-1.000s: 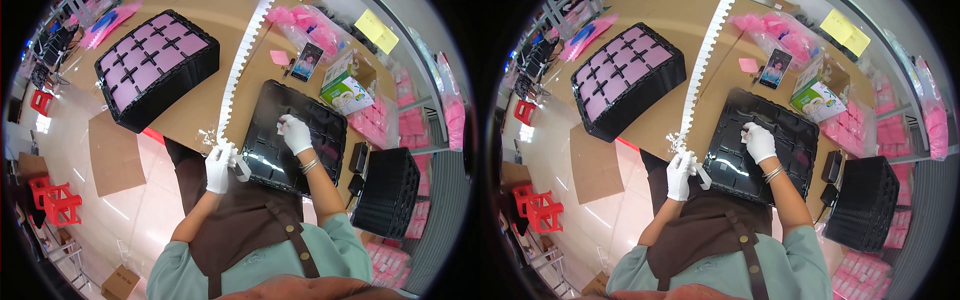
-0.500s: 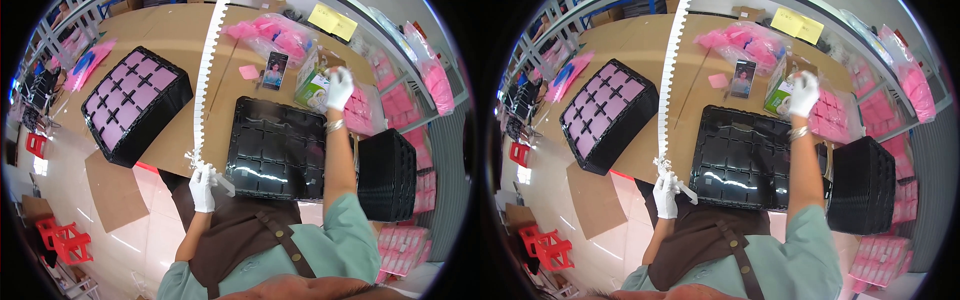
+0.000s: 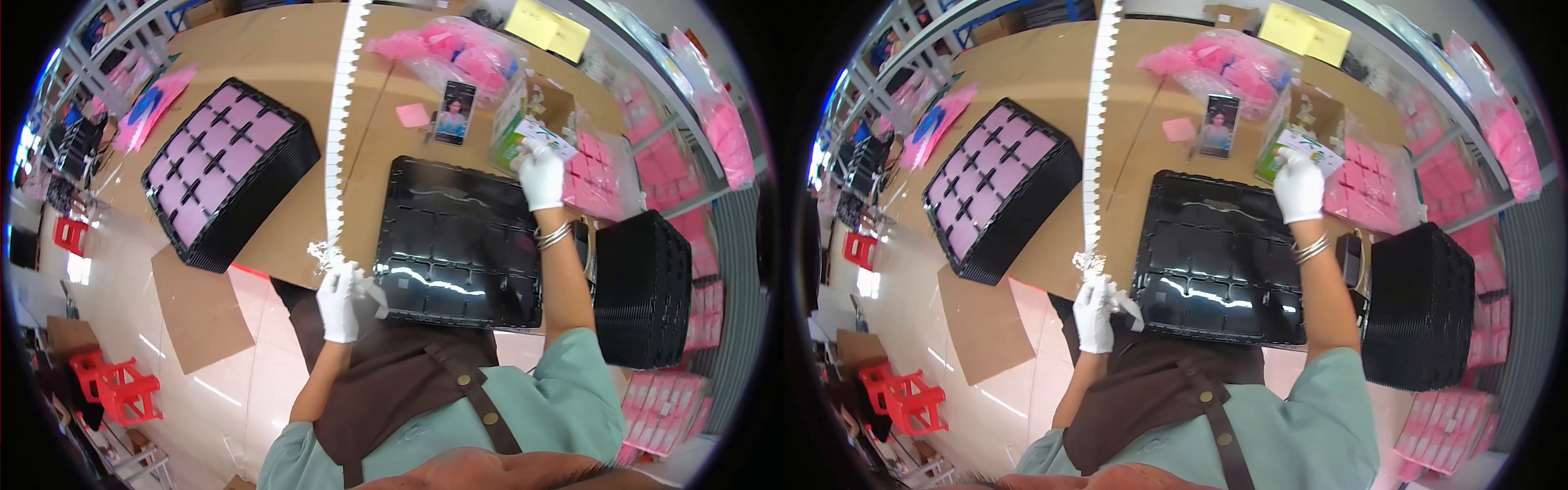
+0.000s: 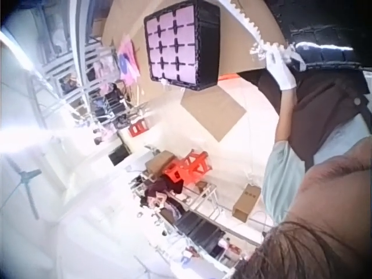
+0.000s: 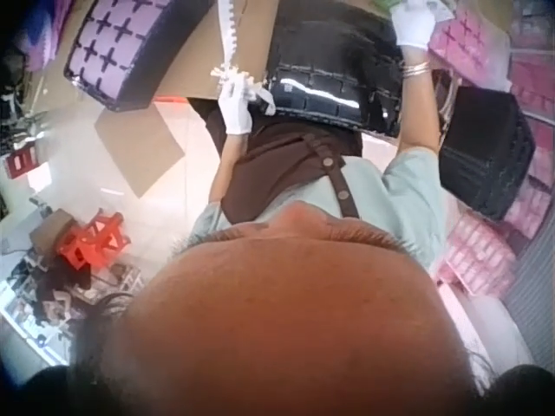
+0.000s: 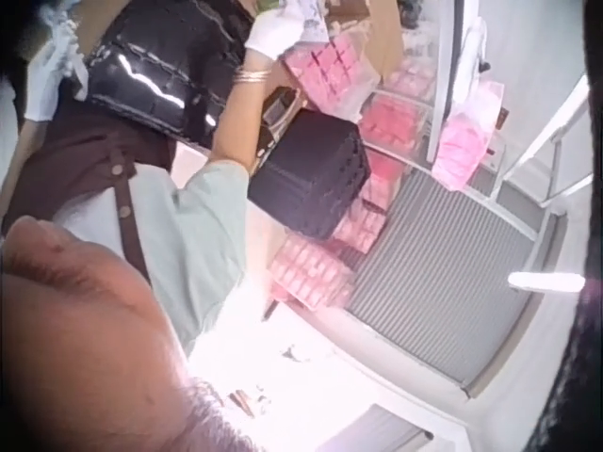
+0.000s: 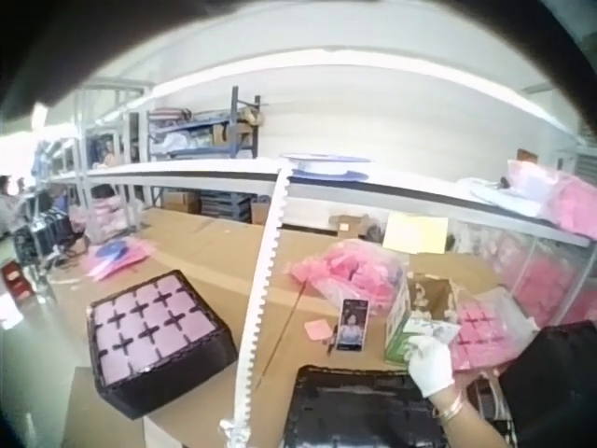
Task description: The person assembles plastic component trays by hand, inserting foam dividers into the trays and applying adhesive strips to them.
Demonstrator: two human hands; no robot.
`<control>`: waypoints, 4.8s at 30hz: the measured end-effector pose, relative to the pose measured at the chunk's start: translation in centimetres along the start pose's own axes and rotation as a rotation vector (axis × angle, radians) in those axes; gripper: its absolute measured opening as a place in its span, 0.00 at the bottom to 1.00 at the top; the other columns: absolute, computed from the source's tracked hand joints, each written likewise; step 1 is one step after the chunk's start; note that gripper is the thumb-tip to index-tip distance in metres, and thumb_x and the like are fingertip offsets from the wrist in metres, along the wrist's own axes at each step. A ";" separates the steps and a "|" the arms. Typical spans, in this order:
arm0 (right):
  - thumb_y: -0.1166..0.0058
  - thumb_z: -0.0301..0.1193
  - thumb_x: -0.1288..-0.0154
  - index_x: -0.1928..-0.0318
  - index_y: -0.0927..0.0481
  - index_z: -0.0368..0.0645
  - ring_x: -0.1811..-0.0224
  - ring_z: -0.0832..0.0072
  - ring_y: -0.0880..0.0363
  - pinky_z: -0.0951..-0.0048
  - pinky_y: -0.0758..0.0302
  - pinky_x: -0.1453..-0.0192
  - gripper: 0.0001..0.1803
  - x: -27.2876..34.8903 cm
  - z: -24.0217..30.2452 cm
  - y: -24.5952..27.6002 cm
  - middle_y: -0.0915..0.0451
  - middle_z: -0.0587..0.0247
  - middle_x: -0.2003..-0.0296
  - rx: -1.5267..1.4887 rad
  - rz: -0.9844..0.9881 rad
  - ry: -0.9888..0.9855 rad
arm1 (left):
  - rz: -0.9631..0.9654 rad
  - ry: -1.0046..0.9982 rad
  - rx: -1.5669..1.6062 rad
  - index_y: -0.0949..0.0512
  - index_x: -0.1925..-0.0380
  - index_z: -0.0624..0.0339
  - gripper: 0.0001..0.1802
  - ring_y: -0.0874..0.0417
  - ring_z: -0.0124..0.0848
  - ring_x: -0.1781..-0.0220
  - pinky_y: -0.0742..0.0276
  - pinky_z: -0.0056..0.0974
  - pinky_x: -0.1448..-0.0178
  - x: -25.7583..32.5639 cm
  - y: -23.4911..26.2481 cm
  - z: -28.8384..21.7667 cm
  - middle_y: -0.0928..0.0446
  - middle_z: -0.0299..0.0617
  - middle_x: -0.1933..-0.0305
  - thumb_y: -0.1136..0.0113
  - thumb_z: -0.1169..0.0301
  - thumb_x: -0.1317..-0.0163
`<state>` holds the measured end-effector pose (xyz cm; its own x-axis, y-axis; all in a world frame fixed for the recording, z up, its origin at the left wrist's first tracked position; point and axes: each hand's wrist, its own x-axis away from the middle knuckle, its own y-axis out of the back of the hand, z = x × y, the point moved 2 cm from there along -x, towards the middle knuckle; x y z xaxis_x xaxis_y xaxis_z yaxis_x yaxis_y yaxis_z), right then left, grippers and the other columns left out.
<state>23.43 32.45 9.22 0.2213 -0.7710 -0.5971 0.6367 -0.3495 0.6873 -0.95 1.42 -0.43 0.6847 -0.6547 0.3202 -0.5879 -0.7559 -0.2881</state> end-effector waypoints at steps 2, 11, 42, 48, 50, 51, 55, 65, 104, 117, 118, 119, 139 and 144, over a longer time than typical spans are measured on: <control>0.51 0.22 0.46 0.65 0.17 0.46 0.63 0.55 0.19 0.62 0.23 0.56 0.11 1.3 -1.8 0.4 0.18 0.53 0.68 0.094 -0.175 -0.032 | 0.008 -0.035 0.001 0.21 0.62 0.62 0.09 0.27 0.17 0.77 0.32 0.22 0.73 -0.3 0.9 -0.3 0.22 0.34 0.71 0.45 0.67 0.34; 0.43 0.29 0.51 0.62 0.17 0.45 0.62 0.56 0.19 0.62 0.24 0.54 0.13 2.1 -23.1 1.7 0.18 0.49 0.64 0.486 0.565 -0.559 | -0.105 -0.077 -0.031 0.22 0.62 0.60 0.09 0.31 0.17 0.82 0.36 0.21 0.78 -2.7 4.7 0.2 0.27 0.30 0.77 0.44 0.66 0.34; 0.39 0.39 0.45 0.61 0.21 0.44 0.53 0.69 0.24 0.68 0.32 0.45 0.15 7.3 0.7 15.8 0.21 0.62 0.61 -0.484 0.181 0.078 | 0.859 0.599 0.369 0.24 0.57 0.63 0.15 0.19 0.34 0.56 0.23 0.38 0.52 2.1 -27.7 -1.3 0.21 0.44 0.59 0.45 0.62 0.35; 0.48 0.47 0.34 0.41 0.30 0.33 0.47 0.76 0.26 0.75 0.34 0.41 0.32 11.8 -14.5 7.1 0.23 0.60 0.49 -1.273 0.298 -0.713 | 0.673 0.611 0.083 0.23 0.60 0.59 0.12 0.22 0.27 0.70 0.25 0.32 0.66 -2.0 -18.3 -2.7 0.24 0.34 0.69 0.46 0.63 0.34; 0.43 0.43 0.37 0.42 0.28 0.35 0.54 0.81 0.24 0.80 0.31 0.47 0.29 11.5 -9.3 6.9 0.20 0.65 0.58 -1.277 0.476 -0.592 | 0.620 0.565 0.013 0.23 0.59 0.59 0.12 0.23 0.26 0.71 0.25 0.31 0.66 -3.9 -15.0 -1.5 0.24 0.33 0.69 0.46 0.63 0.34; 0.40 0.39 0.39 0.46 0.25 0.37 0.61 0.81 0.23 0.80 0.27 0.55 0.25 11.5 -8.0 6.9 0.20 0.67 0.64 -1.275 0.546 -0.627 | 0.630 0.497 -0.059 0.24 0.58 0.59 0.11 0.23 0.25 0.70 0.26 0.30 0.66 -5.0 -13.5 -0.8 0.24 0.32 0.68 0.45 0.64 0.35; 0.41 0.30 0.40 0.54 0.23 0.39 0.71 0.80 0.24 0.77 0.24 0.67 0.15 13.2 -6.9 4.7 0.21 0.67 0.69 -1.261 0.593 -0.869 | 0.548 0.276 -0.316 0.25 0.51 0.58 0.16 0.25 0.21 0.68 0.28 0.27 0.67 -5.7 -12.1 -1.0 0.24 0.31 0.64 0.40 0.69 0.38; 0.46 0.27 0.41 0.50 0.25 0.37 0.72 0.79 0.23 0.76 0.24 0.72 0.17 17.6 -5.6 6.8 0.21 0.64 0.70 -0.936 0.547 -1.093 | 0.773 -0.031 -0.690 0.52 0.29 0.51 0.40 0.27 0.34 0.42 0.32 0.36 0.39 -5.1 -9.7 -0.1 0.31 0.47 0.40 0.43 0.64 0.36; 0.46 0.24 0.37 0.48 0.29 0.31 0.60 0.78 0.22 0.80 0.24 0.56 0.18 9.5 -10.3 -3.4 0.21 0.61 0.62 -0.979 0.186 -0.863 | 0.709 -1.080 -1.509 0.35 0.39 0.62 0.34 0.39 0.47 0.31 0.43 0.47 0.31 -7.7 -19.7 4.4 0.38 0.53 0.33 0.46 0.51 0.39; 0.48 0.30 0.35 0.56 0.22 0.36 0.61 0.80 0.22 0.80 0.26 0.53 0.11 14.7 -5.9 4.4 0.20 0.66 0.65 -0.916 0.298 -0.724 | 0.760 -0.960 -1.647 0.42 0.36 0.67 0.42 0.45 0.53 0.29 0.51 0.52 0.28 -4.4 -12.7 2.1 0.45 0.60 0.31 0.47 0.47 0.41; 0.48 0.30 0.34 0.57 0.23 0.36 0.61 0.80 0.22 0.79 0.26 0.53 0.11 16.7 -5.3 5.6 0.20 0.65 0.65 -0.958 0.424 -0.744 | 0.877 -0.987 -1.629 0.41 0.36 0.66 0.42 0.45 0.54 0.29 0.51 0.53 0.28 -1.8 -11.6 2.1 0.45 0.61 0.31 0.45 0.47 0.42; 0.48 0.30 0.34 0.57 0.23 0.36 0.61 0.80 0.21 0.78 0.25 0.52 0.11 18.9 -4.8 6.4 0.20 0.64 0.64 -0.999 0.558 -0.764 | 0.994 -1.005 -1.610 0.41 0.37 0.66 0.43 0.46 0.55 0.29 0.50 0.53 0.28 0.7 -10.4 2.1 0.45 0.62 0.31 0.44 0.47 0.44; 0.49 0.31 0.36 0.72 0.26 0.29 0.76 0.70 0.32 0.66 0.32 0.67 0.15 25.8 -10.1 7.3 0.29 0.53 0.80 -0.185 0.072 -0.584 | 0.137 -0.588 -0.993 0.23 0.62 0.66 0.15 0.24 0.42 0.64 0.28 0.42 0.58 0.8 -1.4 2.4 0.26 0.49 0.71 0.37 0.69 0.47; 0.51 0.30 0.34 0.72 0.26 0.28 0.72 0.65 0.28 0.66 0.32 0.63 0.15 25.7 -8.3 8.4 0.25 0.53 0.76 -0.004 0.043 -0.404 | 0.263 -0.340 -0.543 0.32 0.53 0.70 0.20 0.24 0.33 0.52 0.27 0.36 0.48 3.5 -0.9 1.3 0.25 0.49 0.58 0.39 0.74 0.43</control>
<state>40.57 14.12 -3.77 -0.0596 -0.9321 -0.3573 0.6360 -0.3113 0.7061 2.50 -0.20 -0.27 0.5344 -0.8449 -0.0244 -0.8247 -0.5275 0.2039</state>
